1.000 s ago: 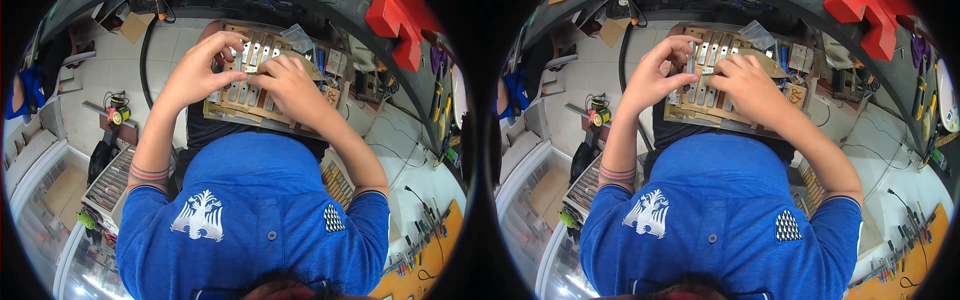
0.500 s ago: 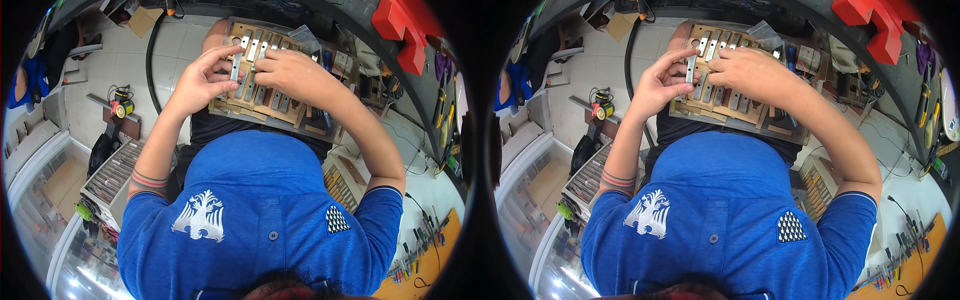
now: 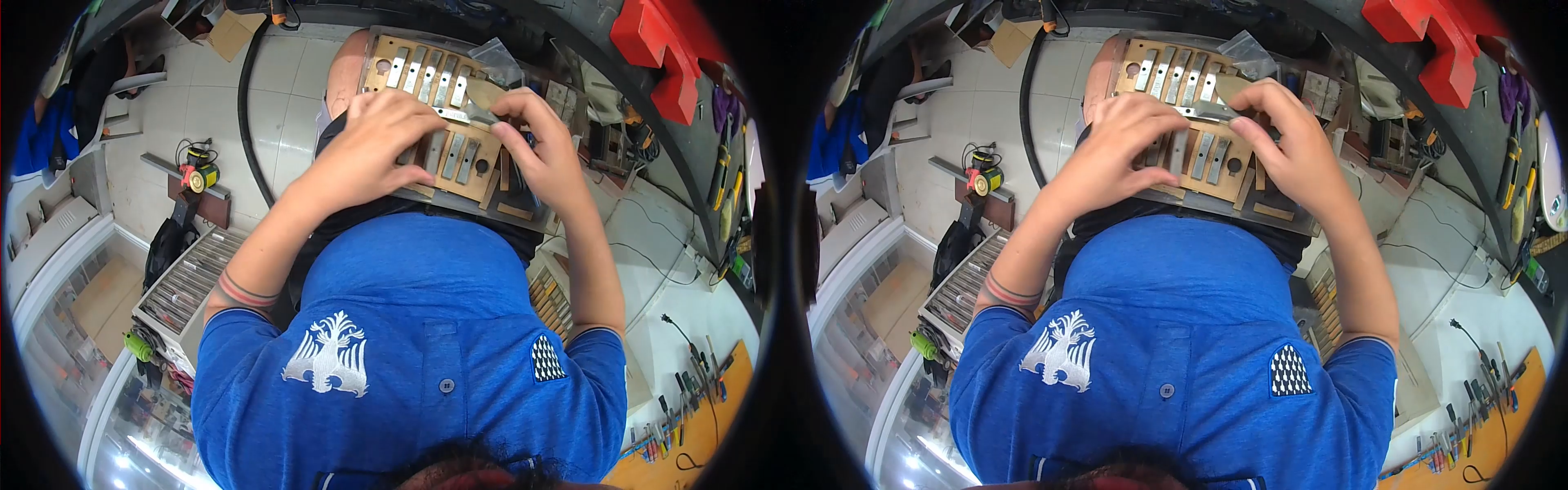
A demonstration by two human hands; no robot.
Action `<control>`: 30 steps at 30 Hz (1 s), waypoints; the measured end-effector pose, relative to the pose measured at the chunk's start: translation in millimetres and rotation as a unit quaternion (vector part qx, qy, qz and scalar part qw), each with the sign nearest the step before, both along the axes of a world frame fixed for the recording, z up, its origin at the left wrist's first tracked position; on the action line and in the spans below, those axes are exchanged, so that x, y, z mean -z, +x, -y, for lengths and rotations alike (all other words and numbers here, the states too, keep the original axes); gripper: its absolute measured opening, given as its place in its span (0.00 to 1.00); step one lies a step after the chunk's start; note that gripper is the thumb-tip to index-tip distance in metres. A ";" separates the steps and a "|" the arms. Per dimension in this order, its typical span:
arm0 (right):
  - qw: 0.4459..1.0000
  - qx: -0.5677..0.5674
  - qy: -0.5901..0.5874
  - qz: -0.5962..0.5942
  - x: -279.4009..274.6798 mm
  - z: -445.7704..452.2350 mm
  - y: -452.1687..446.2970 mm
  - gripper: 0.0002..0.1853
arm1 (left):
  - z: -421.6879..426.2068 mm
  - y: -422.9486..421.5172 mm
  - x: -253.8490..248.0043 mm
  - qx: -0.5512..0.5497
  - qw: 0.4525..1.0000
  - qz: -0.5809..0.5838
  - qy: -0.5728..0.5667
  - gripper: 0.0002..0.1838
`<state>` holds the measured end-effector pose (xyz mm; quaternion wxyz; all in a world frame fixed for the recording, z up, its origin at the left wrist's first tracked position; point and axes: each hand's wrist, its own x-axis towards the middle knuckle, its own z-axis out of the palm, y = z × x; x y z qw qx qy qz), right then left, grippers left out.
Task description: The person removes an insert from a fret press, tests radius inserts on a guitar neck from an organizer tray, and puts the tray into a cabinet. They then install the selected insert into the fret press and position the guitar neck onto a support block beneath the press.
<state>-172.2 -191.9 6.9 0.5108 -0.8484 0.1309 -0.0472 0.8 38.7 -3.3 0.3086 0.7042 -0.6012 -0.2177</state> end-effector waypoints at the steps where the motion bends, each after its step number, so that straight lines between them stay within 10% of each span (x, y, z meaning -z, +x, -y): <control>1: 0.999 0.033 0.015 -0.001 4.5 -1.7 -5.6 0.09 | 4.7 -4.5 2.1 0.010 1.000 -0.003 0.012 0.38; 30: 0.985 0.144 0.083 0.037 5.5 -23.4 -36.2 0.09 | 6.7 -25.9 -0.5 -0.060 0.990 0.090 0.092 0.37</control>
